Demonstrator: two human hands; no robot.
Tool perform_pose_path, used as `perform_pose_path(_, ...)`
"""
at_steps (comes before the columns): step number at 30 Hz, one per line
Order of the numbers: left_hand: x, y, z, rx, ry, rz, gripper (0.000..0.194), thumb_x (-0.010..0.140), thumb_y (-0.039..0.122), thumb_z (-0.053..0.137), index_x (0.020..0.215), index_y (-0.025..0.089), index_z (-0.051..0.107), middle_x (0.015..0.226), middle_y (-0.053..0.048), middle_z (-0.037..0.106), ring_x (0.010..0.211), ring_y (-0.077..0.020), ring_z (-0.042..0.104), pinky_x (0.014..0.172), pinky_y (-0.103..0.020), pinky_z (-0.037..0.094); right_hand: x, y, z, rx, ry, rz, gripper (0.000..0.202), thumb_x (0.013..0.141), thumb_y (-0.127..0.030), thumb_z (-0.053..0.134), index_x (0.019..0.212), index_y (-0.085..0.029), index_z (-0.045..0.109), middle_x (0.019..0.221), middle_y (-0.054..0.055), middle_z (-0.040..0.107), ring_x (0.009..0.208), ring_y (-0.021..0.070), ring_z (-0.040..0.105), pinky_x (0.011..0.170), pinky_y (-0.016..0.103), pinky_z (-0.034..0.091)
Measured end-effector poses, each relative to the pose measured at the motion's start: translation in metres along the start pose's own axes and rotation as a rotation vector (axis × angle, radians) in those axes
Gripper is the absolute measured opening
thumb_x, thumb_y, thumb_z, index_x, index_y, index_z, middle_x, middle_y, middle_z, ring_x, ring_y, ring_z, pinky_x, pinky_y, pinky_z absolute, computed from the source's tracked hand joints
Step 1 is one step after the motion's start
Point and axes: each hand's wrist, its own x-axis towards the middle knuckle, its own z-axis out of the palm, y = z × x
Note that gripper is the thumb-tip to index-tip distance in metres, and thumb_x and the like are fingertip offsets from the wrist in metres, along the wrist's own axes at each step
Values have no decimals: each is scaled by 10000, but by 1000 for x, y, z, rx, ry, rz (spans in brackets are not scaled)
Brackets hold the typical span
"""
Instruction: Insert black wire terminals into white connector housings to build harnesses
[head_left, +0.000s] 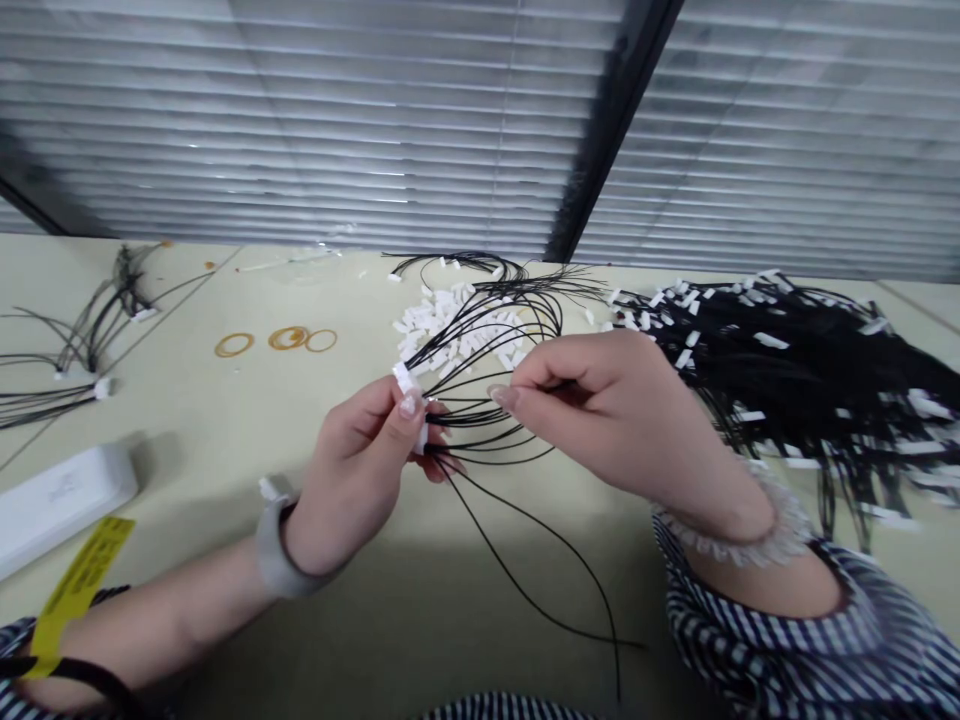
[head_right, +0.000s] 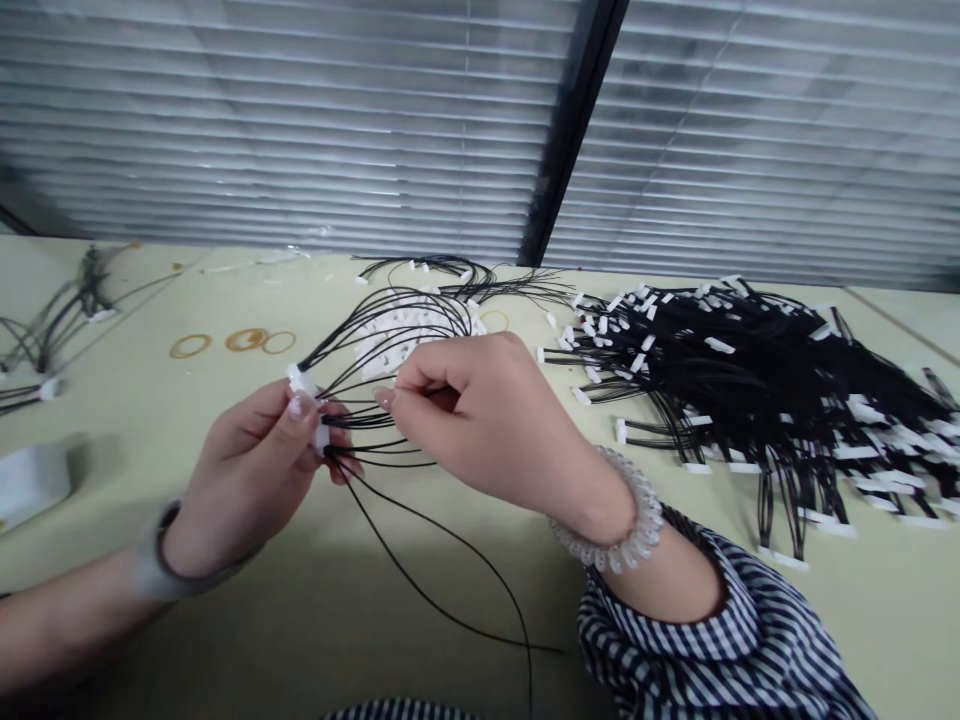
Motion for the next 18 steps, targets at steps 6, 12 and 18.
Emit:
perform_pose_path(6,-1,-2,0,0,-18,25,167,882,291,480,803,178,574,672,9,570,577,-111,571,518,-246,480,-1,1,0,-1,-6,-17,185,789,-182,559,608,-151,577,487,-62,448,455,24,352,433,161,289)
perform_pose_path(12,0,-3,-3,16,-32,13,184,878,311,489,808,177,593,665,8,575,565,-108,572,504,-238,485,1,2,-2,-39,25,-75,156,775,-140,565,620,-156,571,524,-68,495,480,16,407,463,144,324)
perform_pose_path(18,0,2,-3,-36,-83,-38,173,865,311,511,790,183,600,672,6,579,577,-114,582,498,-237,504,-1,7,-4,-274,119,-308,117,820,-148,541,727,-168,609,657,-28,575,598,50,490,548,183,380)
